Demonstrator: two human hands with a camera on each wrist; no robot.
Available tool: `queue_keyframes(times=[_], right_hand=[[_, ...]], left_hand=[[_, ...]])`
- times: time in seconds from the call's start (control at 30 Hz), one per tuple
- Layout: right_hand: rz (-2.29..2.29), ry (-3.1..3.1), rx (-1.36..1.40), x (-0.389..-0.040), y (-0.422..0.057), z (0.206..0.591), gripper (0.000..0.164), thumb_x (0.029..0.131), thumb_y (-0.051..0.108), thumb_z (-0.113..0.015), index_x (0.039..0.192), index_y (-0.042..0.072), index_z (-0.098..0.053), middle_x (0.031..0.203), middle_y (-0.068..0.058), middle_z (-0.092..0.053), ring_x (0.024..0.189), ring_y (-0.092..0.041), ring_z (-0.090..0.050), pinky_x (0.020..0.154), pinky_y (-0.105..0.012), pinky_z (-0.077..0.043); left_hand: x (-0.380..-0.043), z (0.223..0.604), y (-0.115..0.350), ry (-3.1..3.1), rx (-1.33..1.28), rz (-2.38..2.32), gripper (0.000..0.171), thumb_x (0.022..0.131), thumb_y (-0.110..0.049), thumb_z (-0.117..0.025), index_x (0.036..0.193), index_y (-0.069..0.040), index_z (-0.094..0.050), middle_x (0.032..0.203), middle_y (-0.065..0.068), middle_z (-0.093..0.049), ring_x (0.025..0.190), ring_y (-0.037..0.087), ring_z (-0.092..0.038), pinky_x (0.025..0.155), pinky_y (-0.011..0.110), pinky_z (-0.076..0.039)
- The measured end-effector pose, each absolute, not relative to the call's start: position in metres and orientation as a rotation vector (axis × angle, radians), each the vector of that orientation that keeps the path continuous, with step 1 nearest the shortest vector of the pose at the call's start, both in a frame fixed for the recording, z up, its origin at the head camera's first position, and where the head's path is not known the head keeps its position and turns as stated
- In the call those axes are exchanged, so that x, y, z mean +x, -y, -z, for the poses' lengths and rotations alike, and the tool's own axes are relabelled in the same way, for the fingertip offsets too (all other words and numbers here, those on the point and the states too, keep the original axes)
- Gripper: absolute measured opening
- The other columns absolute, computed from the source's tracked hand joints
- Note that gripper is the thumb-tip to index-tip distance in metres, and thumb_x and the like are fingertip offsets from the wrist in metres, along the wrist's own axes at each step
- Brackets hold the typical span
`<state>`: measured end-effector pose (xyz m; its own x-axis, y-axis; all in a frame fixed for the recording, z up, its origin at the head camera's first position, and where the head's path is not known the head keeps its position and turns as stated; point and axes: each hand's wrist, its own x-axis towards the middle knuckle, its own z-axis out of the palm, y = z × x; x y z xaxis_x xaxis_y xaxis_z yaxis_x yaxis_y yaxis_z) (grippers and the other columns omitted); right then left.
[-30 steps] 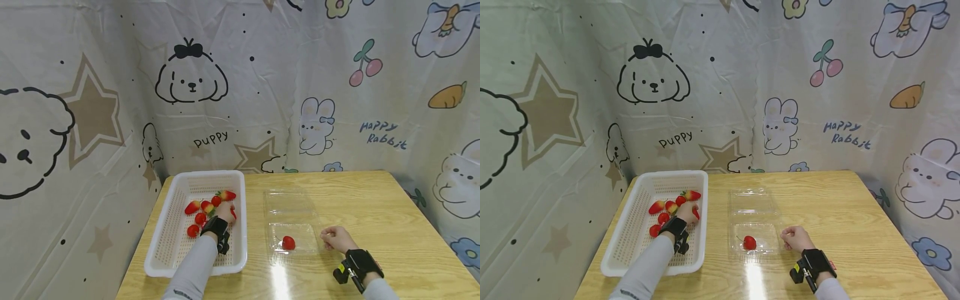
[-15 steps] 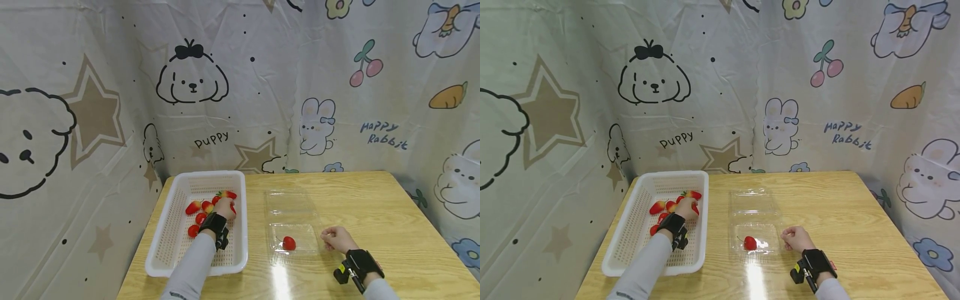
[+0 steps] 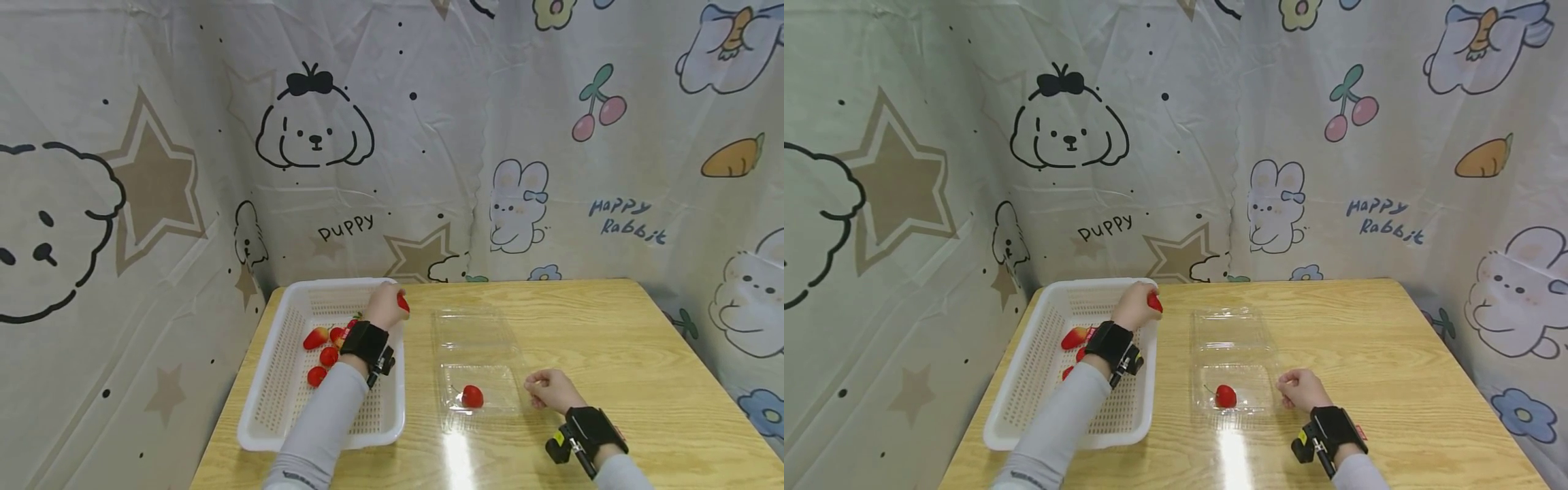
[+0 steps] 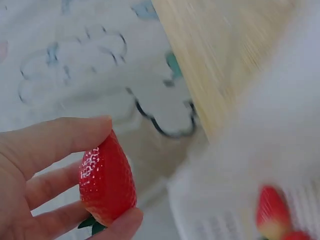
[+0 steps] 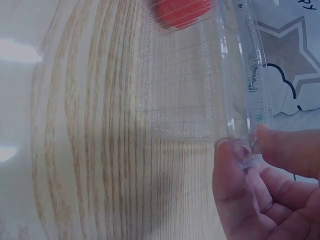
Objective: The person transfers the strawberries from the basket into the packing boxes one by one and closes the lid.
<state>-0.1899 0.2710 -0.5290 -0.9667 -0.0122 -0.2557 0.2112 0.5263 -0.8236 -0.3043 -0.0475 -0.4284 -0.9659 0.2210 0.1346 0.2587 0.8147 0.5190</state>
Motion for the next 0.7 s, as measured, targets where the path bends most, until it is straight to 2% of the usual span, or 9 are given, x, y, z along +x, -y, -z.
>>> queue_keyframes(times=[0.17, 0.3, 0.53, 0.7], right_hand=[[1.417, -2.54, 0.156, -0.189, -0.271, 0.527, 0.019, 0.088, 0.001, -0.054, 0.097, -0.015, -0.054, 0.064, -0.007, -0.055, 0.054, -0.015, -0.055, 0.054, -0.035, -0.05], [1.404, -2.55, 0.165, -0.188, -0.27, 0.526, 0.018, 0.088, 0.001, -0.055, 0.096, -0.015, -0.055, 0.063, -0.007, -0.055, 0.054, -0.015, -0.055, 0.054, -0.035, -0.05], [1.394, -2.552, 0.182, -0.189, -0.269, 0.525, 0.018, 0.087, 0.001, -0.054, 0.096, -0.014, -0.055, 0.064, -0.008, -0.055, 0.054, -0.016, -0.055, 0.054, -0.035, -0.05], [1.383, -2.547, 0.187, -0.189, -0.268, 0.525, 0.016, 0.087, 0.001, -0.055, 0.095, -0.013, -0.056, 0.062, -0.007, -0.055, 0.053, -0.015, -0.054, 0.053, -0.033, -0.05]], left_hand=[[-0.292, 0.418, 0.008, 2.936, -0.531, 0.875, 0.046, 0.069, -0.007, -0.077, 0.112, -0.001, -0.061, 0.114, 0.016, -0.055, 0.097, 0.028, -0.056, 0.079, 0.033, -0.048], [-0.277, 0.417, -0.022, 2.964, -0.642, 0.878, 0.045, 0.072, -0.008, -0.075, 0.114, -0.004, -0.06, 0.117, 0.013, -0.055, 0.098, 0.024, -0.056, 0.078, 0.028, -0.048], [-0.256, 0.44, -0.071, 3.043, -0.757, 0.748, 0.042, 0.069, -0.011, -0.077, 0.109, -0.01, -0.064, 0.109, 0.005, -0.058, 0.087, 0.015, -0.055, 0.068, 0.019, -0.045], [-0.243, 0.466, -0.093, 3.06, -0.84, 0.579, 0.042, 0.065, -0.014, -0.08, 0.104, -0.013, -0.066, 0.097, 0.0, -0.058, 0.078, 0.011, -0.054, 0.065, 0.016, -0.042]])
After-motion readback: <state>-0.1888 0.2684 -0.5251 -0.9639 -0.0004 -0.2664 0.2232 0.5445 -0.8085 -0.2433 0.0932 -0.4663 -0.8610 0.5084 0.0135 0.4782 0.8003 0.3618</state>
